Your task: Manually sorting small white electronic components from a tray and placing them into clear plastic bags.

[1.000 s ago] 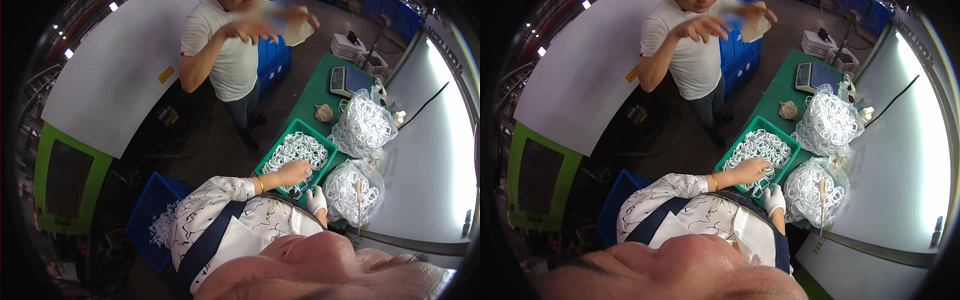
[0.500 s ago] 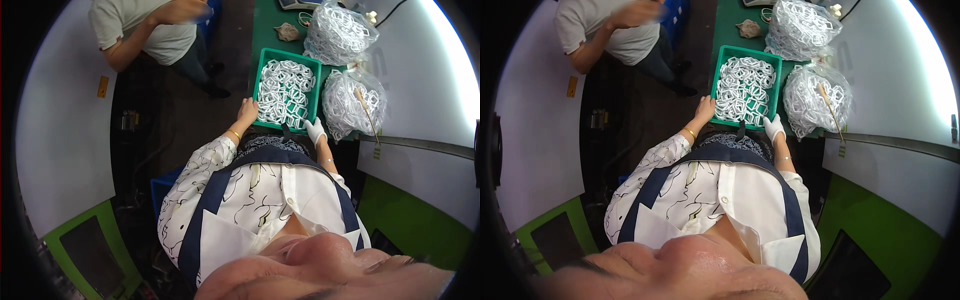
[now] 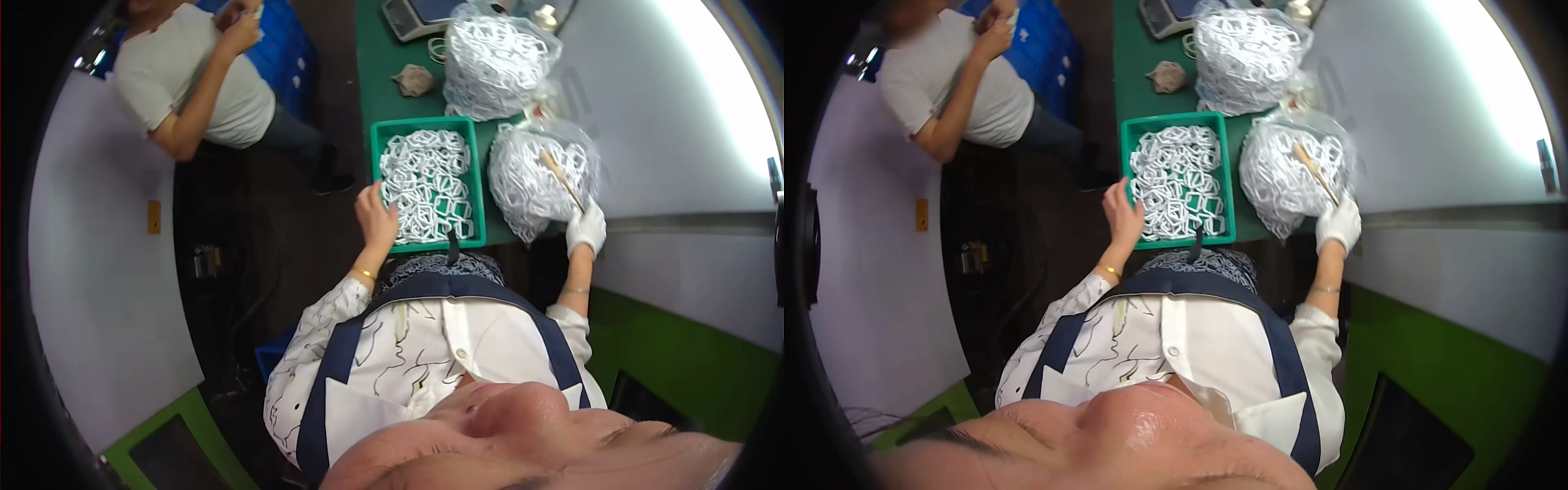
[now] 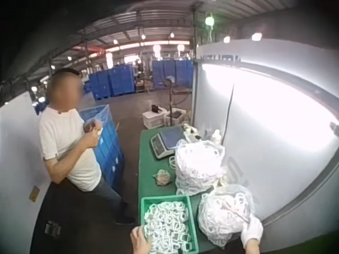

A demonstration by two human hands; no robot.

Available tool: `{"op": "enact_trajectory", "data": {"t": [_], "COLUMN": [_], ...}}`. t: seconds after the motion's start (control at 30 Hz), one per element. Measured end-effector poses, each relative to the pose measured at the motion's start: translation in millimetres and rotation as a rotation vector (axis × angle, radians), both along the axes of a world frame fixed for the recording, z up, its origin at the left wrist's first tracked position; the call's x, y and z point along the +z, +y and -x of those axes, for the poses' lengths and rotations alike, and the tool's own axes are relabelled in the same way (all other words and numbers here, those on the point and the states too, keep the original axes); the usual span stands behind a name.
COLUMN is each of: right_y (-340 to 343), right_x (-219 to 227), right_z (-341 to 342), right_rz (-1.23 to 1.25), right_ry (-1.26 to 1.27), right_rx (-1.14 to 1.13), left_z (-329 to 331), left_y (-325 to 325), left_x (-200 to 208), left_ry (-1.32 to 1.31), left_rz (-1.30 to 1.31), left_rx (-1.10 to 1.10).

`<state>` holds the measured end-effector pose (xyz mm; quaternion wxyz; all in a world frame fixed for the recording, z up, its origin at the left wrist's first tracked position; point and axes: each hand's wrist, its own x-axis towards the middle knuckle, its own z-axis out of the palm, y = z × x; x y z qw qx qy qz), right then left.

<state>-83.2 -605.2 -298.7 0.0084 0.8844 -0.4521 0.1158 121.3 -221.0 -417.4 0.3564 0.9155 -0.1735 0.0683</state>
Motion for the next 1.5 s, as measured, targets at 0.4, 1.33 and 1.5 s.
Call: {"op": "enact_trajectory", "data": {"t": [0.4, 1.33, 1.5], "right_y": [-14, 111, 168], "right_x": [-27, -13, -17], "right_z": [0, -22, -24], "right_rz": [-0.401, -0.550, -0.636], "right_ry": [-0.054, -0.717, -0.652], "right_rx": [0.143, 0.232, 0.298], "left_z": [-91, -94, -91], "left_y": [-138, -62, -67], "left_x": [-26, -45, -49], "left_ry": [-0.074, 0.060, 0.070], "left_rz": [-0.343, -0.136, -0.111], "left_rx": [-0.167, -0.238, -0.269]}}
